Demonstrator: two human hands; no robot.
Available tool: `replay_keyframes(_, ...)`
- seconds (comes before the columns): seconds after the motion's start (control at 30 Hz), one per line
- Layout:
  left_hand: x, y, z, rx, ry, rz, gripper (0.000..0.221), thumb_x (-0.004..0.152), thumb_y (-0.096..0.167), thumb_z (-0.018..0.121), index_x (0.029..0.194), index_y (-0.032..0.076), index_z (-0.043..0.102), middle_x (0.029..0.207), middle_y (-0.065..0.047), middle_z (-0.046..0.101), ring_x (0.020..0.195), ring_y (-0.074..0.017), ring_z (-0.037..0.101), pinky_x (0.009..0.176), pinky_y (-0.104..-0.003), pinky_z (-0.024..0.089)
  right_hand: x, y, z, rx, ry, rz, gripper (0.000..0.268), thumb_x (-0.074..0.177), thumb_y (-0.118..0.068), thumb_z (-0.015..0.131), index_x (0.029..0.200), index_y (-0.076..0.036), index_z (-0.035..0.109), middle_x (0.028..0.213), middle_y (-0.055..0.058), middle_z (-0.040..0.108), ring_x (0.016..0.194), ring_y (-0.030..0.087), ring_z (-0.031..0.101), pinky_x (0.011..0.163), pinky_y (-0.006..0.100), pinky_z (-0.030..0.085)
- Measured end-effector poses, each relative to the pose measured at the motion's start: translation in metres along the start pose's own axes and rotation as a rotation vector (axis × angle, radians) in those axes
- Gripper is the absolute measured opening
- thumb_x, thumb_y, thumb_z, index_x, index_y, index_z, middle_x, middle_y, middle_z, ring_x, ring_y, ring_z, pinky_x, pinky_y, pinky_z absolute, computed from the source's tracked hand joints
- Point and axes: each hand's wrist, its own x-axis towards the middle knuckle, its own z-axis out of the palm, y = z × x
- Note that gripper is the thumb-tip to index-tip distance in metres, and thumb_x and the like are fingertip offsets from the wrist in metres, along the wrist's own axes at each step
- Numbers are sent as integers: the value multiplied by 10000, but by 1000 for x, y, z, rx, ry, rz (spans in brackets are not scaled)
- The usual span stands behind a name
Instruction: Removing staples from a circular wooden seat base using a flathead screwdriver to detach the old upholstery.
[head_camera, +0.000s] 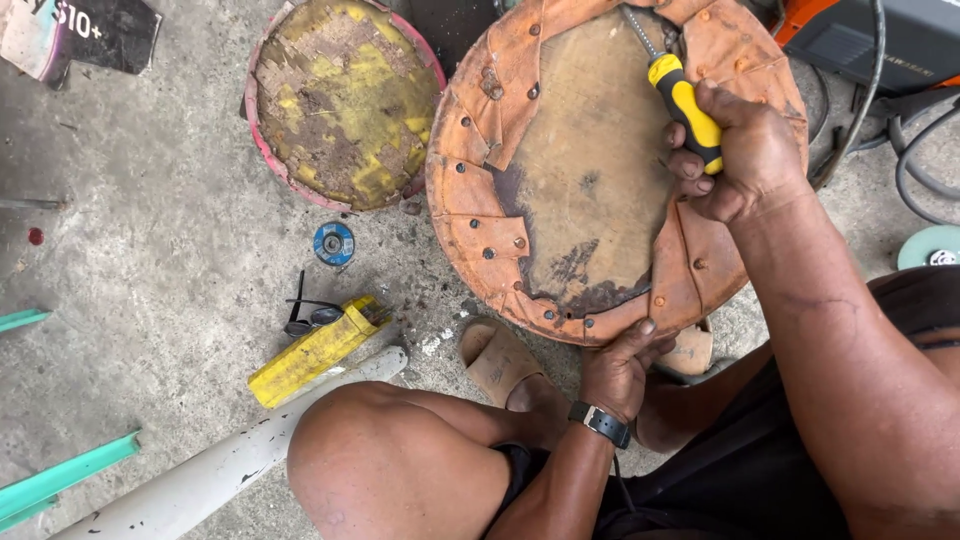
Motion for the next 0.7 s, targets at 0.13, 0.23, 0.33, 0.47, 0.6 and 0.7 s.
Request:
replay_keyframes(0.13,-9,2,10,-11,64,7,263,899,9,768,1158,-3,731,1010,-121,766,863,-250,756,820,-347,625,-20,0,19,-158,110,-11,368,1098,-311,504,1387,-87,542,744,-12,583,419,43,429,310,190,252)
replay_keyframes(0.23,-9,2,14,-2,97,-9,271,899,21,771,1167,7,736,1029,-111,765,883,-238,751,817,-336,609,-23,12,24,-466,200,-181,388,1103,-275,541,1438,-83,579,813,-13,604,513,44,483,373,197,367)
replay_keyframes(0.33,-9,1,11,-44,111,-13,279,893,15,770,1169,1,732,1032,-113,766,873,-236,749,804,-339,603,-18,24,23,-488,193,-270,300,1102,-230,560,1346,-67,621,875,6,608,564,47,498,415,186,417)
replay_keyframes(0.47,-7,0,9,-49,116,-14,270,889,16,780,1155,-7,737,1011,-128,771,864,-262,761,807,-355,615,-18,20,28,-439,190,-226,294,1114,-235,525,1348,-67,587,762,-14,593,468,60,462,361,208,342)
replay_keyframes(0.6,-10,1,11,-20,72,-14,246,888,15,773,1127,-20,726,975,-129,769,920,-299,777,865,-394,621,-8,12,23,4,77,-29,228,1091,-232,461,1247,-98,559,732,9,591,401,68,441,313,189,235)
replay_keyframes(0.7,-10,2,15,-26,63,3,254,886,15,778,1134,-21,734,981,-127,772,881,-284,776,827,-353,623,-11,9,30,112,49,-11,218,1109,-249,448,1254,-107,527,732,18,570,402,60,415,309,186,221)
